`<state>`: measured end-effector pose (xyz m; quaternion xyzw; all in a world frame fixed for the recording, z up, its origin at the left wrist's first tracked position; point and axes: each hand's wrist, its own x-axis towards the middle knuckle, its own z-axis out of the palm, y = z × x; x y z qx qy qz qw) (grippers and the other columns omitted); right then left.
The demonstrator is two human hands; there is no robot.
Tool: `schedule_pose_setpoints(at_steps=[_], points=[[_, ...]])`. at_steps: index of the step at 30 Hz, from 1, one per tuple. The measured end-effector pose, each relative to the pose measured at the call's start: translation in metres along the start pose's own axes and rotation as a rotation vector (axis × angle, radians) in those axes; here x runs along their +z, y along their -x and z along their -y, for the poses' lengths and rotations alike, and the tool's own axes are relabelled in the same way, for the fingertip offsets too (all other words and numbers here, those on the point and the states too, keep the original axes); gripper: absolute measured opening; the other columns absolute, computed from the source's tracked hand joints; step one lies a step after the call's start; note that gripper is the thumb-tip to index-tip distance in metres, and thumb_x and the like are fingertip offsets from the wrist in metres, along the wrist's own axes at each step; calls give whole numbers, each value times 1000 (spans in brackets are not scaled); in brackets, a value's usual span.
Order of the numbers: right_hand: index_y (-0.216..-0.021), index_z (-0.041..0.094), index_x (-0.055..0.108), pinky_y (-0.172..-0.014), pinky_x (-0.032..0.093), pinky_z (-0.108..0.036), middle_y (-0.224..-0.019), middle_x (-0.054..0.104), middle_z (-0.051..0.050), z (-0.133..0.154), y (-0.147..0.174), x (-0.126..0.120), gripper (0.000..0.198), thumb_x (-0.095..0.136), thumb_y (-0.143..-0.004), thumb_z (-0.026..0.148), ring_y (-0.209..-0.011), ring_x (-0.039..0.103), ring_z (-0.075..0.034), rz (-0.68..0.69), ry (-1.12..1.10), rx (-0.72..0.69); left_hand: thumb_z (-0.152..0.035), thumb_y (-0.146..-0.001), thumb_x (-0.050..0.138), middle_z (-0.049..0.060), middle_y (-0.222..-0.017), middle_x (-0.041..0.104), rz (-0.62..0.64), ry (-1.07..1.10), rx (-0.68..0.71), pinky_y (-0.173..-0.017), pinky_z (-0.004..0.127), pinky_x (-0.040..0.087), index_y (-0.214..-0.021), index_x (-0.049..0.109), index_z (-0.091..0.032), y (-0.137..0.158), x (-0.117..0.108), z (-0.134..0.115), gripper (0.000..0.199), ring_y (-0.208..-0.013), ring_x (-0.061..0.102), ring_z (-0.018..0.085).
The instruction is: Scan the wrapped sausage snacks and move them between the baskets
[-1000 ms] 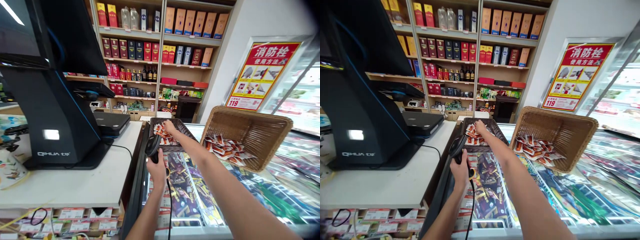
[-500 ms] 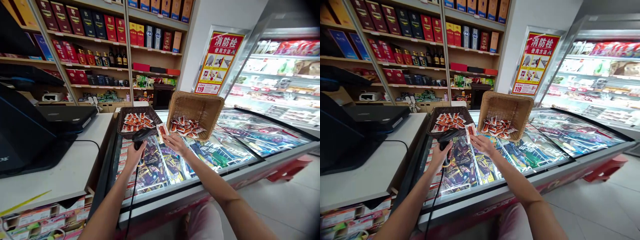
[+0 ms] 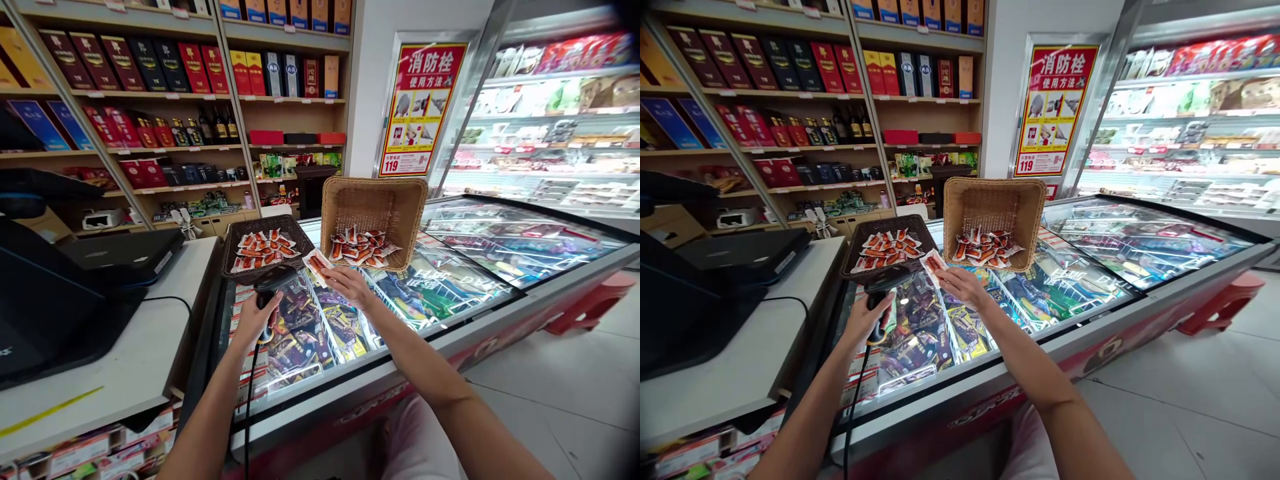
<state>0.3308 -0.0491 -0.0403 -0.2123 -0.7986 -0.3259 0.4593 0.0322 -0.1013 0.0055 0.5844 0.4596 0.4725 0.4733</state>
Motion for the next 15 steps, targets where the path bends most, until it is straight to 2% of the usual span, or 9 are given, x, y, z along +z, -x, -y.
schedule_pose_setpoints(at_steps=[9, 12, 15], points=[[-99, 24, 74, -84, 67, -34, -123, 80, -5, 1, 0, 1, 18, 60, -105, 14, -103, 74, -17, -42, -15, 3, -58, -76, 84, -1, -52, 55, 2, -28, 37, -43, 24, 40, -66, 56, -20, 2, 2, -5, 48, -41, 50, 12], [-99, 25, 75, -87, 64, -38, -123, 79, -6, 0, 4, 1, 19, 59, -107, 18, -103, 73, -18, -10, -63, 77, -56, -76, 84, -2, -49, 54, 0, -38, 36, -43, 24, 40, -66, 55, -21, 1, 2, -3, 47, -41, 49, 12], [-99, 24, 75, -87, 62, -39, -121, 80, -8, -2, 10, 5, 21, 57, -108, 22, -102, 73, -20, -14, -51, 218, -56, -74, 85, -2, -49, 54, -4, -18, 16, -42, 24, 39, -67, 57, -20, 0, 3, -1, 46, -40, 49, 12]])
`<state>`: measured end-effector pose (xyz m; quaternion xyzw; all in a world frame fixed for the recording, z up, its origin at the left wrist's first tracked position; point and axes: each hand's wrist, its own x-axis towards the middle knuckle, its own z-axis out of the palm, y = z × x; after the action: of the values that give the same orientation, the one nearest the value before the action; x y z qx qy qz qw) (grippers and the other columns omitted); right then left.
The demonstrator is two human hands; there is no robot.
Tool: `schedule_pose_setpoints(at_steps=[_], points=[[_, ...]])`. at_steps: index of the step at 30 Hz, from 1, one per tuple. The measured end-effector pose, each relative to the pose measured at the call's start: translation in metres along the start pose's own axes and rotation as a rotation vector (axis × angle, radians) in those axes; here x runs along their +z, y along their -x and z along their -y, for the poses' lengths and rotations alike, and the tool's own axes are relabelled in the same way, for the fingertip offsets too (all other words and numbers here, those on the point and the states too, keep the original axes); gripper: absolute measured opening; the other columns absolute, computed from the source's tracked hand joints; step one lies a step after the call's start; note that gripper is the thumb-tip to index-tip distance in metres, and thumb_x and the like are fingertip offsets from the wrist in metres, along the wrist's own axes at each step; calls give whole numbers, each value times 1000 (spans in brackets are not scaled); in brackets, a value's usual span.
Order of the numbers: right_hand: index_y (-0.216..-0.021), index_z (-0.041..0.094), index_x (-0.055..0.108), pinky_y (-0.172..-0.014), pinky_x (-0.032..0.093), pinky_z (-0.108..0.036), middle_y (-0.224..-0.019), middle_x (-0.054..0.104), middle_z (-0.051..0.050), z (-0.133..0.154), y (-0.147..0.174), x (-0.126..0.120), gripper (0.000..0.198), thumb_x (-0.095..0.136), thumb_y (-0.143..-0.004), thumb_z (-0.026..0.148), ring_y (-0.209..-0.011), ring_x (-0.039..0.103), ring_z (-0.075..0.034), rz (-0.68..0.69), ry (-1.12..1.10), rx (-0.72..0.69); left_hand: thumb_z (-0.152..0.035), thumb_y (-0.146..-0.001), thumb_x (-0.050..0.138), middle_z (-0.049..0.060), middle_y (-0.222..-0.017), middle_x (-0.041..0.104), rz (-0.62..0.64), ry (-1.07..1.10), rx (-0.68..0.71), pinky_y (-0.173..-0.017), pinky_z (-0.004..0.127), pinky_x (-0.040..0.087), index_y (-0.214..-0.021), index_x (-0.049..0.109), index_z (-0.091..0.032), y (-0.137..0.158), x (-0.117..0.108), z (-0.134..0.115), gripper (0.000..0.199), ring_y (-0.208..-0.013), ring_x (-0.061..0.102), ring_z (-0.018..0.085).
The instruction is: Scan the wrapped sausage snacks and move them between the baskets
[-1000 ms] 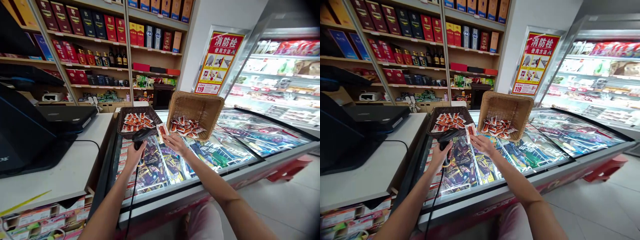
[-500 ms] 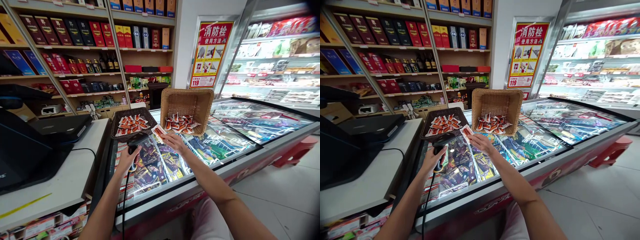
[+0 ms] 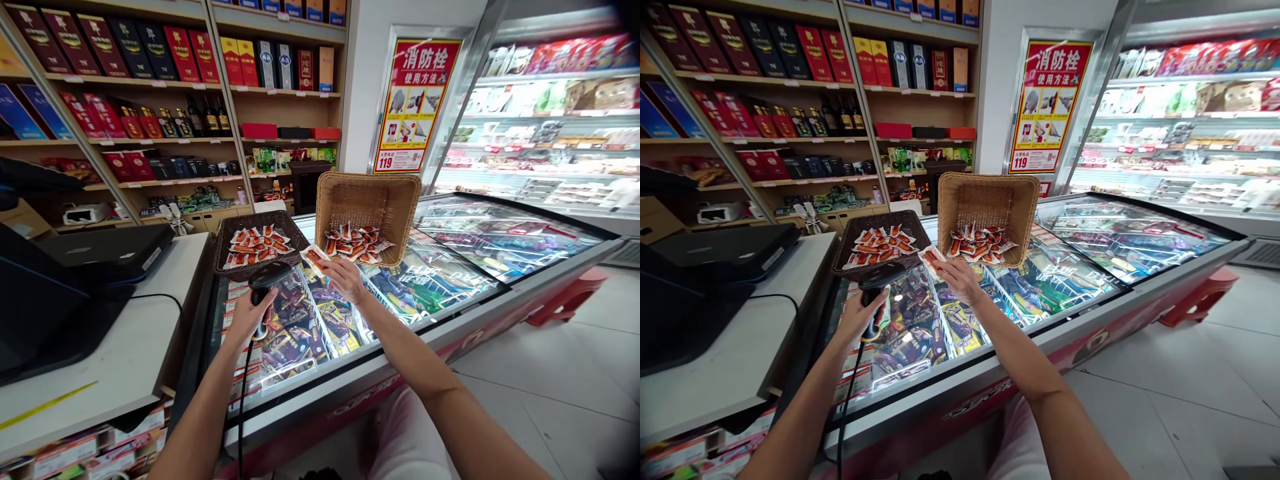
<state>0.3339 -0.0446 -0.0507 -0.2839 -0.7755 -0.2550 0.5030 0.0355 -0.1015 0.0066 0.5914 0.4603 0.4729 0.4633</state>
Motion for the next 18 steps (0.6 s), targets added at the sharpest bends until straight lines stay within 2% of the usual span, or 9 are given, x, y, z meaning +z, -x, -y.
schedule_pose_setpoints(at_steps=[3, 5, 7, 9, 11, 13, 15, 18], points=[[-97, 22, 75, -89, 60, -42, -118, 79, -11, -12, 2, 5, 26, 51, -108, 21, -102, 73, -22, -84, 45, 219, -57, -70, 88, -2, -53, 56, -53, 55, -16, -40, 24, 38, -69, 58, -20, -2, 1, 0, 47, -39, 48, 11], [-96, 22, 75, -95, 59, -45, -115, 79, -12, -27, -4, 7, 30, 47, -107, 20, -103, 72, -24, -92, 115, 385, -57, -67, 90, -2, -56, 58, -117, 108, -25, -39, 24, 38, -71, 58, -20, -3, 0, -1, 49, -39, 48, 11], [-96, 22, 75, -101, 57, -47, -115, 78, -12, -48, -15, 7, 31, 46, -104, 17, -106, 71, -26, -30, 196, 536, -57, -65, 91, -2, -58, 59, -199, 173, -33, -38, 24, 38, -74, 59, -19, -3, -2, -3, 50, -40, 48, 11], [-98, 22, 76, -105, 54, -49, -119, 77, -12, -69, -30, 7, 31, 46, -100, 13, -110, 69, -28, 44, 242, 627, -58, -63, 91, -3, -58, 59, -295, 238, -35, -38, 24, 37, -76, 60, -19, -4, -5, -5, 52, -40, 48, 10], [-103, 22, 76, -109, 51, -52, -126, 74, -13, -83, -48, 11, 35, 44, -97, 9, -116, 65, -30, 75, 281, 679, -58, -61, 92, -4, -57, 58, -407, 295, -21, -37, 23, 37, -77, 58, -19, -6, -10, -6, 54, -40, 49, 10], [-110, 22, 76, -114, 46, -54, -135, 71, -13, -85, -67, 22, 42, 40, -95, 6, -125, 60, -31, 47, 331, 693, -59, -61, 91, -5, -56, 57, -532, 339, -6, -38, 23, 38, -78, 57, -20, -8, -16, -6, 54, -40, 49, 10], [-117, 18, 76, -119, 41, -51, -141, 67, -14, -72, -88, 40, 45, 39, -95, 4, -132, 55, -30, 53, 346, 644, -60, -63, 89, -6, -56, 56, -658, 381, 9, -38, 22, 38, -79, 57, -20, -10, -22, -7, 54, -40, 48, 9], [-129, 15, 71, -115, 45, -43, -140, 67, -15, -39, -124, 84, 46, 41, -96, 5, -128, 60, -26, 204, 246, 560, -60, -64, 87, -7, -57, 56, -801, 427, 33, -38, 22, 37, -81, 56, -20, -12, -28, -8, 53, -39, 47, 8]])
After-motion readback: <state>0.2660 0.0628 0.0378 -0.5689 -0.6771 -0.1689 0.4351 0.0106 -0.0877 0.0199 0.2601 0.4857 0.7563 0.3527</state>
